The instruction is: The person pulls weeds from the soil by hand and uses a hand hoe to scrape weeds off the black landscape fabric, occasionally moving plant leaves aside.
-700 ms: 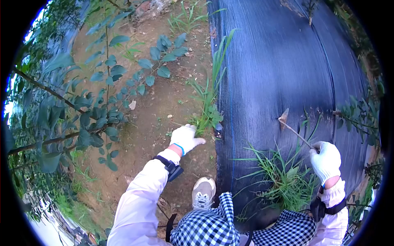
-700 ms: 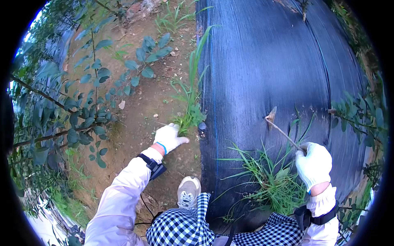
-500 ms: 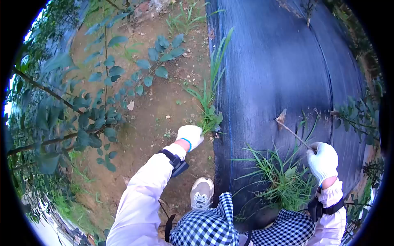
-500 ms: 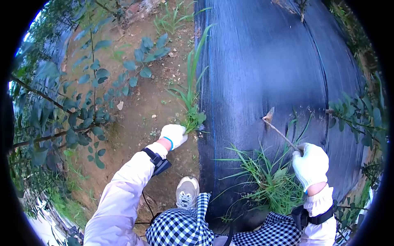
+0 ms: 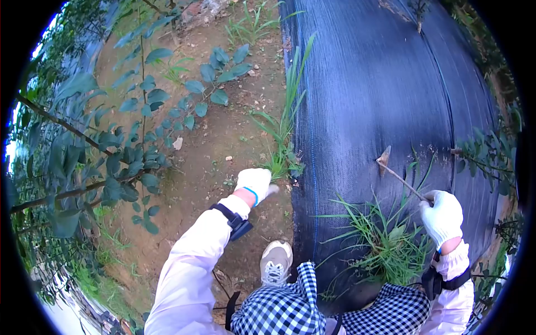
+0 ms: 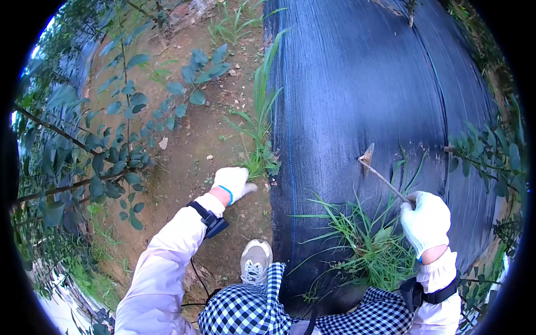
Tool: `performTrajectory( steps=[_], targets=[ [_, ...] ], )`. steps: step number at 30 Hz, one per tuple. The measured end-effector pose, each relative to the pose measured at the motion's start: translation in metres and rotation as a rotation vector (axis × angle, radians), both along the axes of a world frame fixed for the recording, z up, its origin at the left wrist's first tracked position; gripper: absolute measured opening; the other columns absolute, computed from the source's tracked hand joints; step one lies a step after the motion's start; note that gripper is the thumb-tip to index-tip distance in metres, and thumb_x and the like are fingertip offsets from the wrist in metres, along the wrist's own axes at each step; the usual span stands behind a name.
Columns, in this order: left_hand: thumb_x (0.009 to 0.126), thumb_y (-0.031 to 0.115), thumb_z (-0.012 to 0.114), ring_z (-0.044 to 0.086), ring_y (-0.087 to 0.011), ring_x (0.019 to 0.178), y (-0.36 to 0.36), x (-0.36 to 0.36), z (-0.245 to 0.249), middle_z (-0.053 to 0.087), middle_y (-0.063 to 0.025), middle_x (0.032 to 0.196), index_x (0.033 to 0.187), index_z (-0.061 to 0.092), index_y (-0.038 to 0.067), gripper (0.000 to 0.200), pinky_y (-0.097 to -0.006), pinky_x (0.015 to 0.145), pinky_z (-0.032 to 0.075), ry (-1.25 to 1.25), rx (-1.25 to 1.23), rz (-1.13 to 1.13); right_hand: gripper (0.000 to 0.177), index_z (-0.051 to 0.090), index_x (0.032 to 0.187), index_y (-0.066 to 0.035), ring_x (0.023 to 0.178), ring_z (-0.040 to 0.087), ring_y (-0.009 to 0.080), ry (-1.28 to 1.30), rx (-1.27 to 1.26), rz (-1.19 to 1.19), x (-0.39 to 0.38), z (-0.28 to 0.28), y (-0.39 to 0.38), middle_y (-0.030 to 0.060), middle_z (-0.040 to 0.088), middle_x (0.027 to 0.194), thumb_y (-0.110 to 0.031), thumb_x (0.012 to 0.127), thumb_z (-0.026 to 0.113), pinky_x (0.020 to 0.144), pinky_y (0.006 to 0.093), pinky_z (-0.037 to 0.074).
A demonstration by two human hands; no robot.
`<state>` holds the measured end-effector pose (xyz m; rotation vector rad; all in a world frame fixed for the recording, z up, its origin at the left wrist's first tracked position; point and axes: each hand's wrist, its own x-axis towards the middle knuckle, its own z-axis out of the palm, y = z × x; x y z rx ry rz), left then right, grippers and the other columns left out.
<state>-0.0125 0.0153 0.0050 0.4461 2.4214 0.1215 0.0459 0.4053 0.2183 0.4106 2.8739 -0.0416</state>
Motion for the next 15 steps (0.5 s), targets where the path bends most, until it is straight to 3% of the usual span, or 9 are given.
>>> performTrajectory(
  steps=[3, 7, 10, 15],
  targets=[
    [0.079, 0.042, 0.064, 0.065, -0.0391, 0.092, 0.007, -0.006, -0.030, 0.069, -0.0181, 0.096, 0.094, 0.070, 0.008, 0.038, -0.0443, 0.081, 0.052, -0.104, -0.097, -0.032, 0.016, 0.073, 0.081, -0.005, 0.075, 0.067, 0.0328, -0.006, 0.014, 0.002, 0.001, 0.000, -0.001, 0.0149, 0.069, 0.075, -0.018, 0.076, 0.066, 0.072, 0.0414, 0.052],
    [0.078, 0.039, 0.062, 0.065, -0.0371, 0.095, -0.006, -0.012, -0.018, 0.069, -0.0184, 0.098, 0.096, 0.071, 0.007, 0.037, -0.0432, 0.084, 0.051, -0.260, 0.029, 0.220, 0.016, 0.074, 0.082, -0.005, 0.075, 0.067, 0.0328, -0.001, 0.021, 0.011, 0.001, 0.001, 0.000, 0.0147, 0.069, 0.075, -0.018, 0.076, 0.067, 0.072, 0.0413, 0.052],
    [0.078, 0.042, 0.062, 0.065, -0.0372, 0.095, -0.003, 0.001, -0.007, 0.069, -0.0183, 0.098, 0.096, 0.070, 0.007, 0.039, -0.0428, 0.085, 0.051, -0.182, 0.007, 0.231, 0.016, 0.074, 0.082, -0.005, 0.074, 0.067, 0.0328, 0.004, 0.013, 0.016, 0.002, -0.002, 0.001, 0.0148, 0.069, 0.075, -0.018, 0.076, 0.067, 0.072, 0.0411, 0.052],
    [0.075, 0.060, 0.066, 0.068, -0.0349, 0.092, 0.003, -0.014, 0.022, 0.071, -0.0171, 0.094, 0.094, 0.073, 0.005, 0.058, -0.0426, 0.080, 0.053, -0.170, -0.144, 0.167, 0.016, 0.074, 0.081, -0.005, 0.073, 0.067, 0.0328, 0.015, 0.019, 0.020, 0.002, 0.000, -0.002, 0.0151, 0.069, 0.074, -0.018, 0.076, 0.066, 0.070, 0.0411, 0.052]
  ],
)
